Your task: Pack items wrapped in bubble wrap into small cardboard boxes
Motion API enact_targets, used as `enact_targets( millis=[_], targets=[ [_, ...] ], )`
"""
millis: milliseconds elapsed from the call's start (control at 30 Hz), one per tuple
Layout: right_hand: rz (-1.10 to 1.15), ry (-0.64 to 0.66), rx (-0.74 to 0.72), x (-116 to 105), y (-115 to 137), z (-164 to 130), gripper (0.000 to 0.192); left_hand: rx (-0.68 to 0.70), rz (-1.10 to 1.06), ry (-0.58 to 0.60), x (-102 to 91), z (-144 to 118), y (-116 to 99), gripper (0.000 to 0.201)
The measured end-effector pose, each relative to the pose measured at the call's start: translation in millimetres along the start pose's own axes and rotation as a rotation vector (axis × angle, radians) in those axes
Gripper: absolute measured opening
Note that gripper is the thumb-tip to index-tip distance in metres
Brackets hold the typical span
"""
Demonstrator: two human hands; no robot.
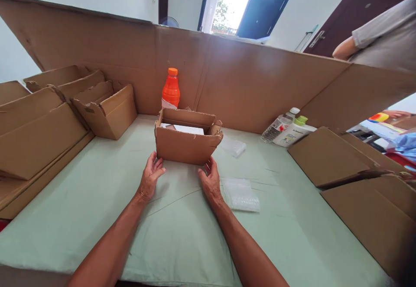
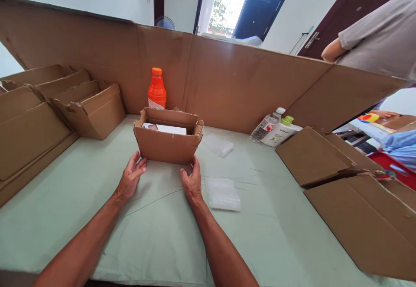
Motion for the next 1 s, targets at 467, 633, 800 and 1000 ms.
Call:
enact_targets(
  millis=[467,633,800,1000],
  targets=[
    [-0.329,0.097,-0.095,-27.2,32.5,9.8,0.056,-0.096,-0.096,-0.138,-4.4,-4.4,-9.8,0.064],
    [-0.917,0.239,-0.167,-73.5,50.4,60.1,0.037,-0.107,-0.041,-0.169,-8.0,-5.4,-8.8,0.050],
    [-1.125,0.254,-0.033,-94.1,37.8,121.0,0.043,-0.105,0.058,-0.131,-4.8,-7.3,-10.5,0.045],
    [-1.041,0.123,0.098,-120.2,24.7,147.6,0.020,-0.079,0.122,-0.091,-2.7,-6.7,-9.8,0.042]
  ],
)
Point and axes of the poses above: each hand's wrist, its own z-axis towards the middle knuckle, its own x-axis out of the palm, y = z × x, the point moved 4 cm from there along z, towards the middle knuckle, and after that the axes turned 7 degrees about -x, right-handed, at the moved point
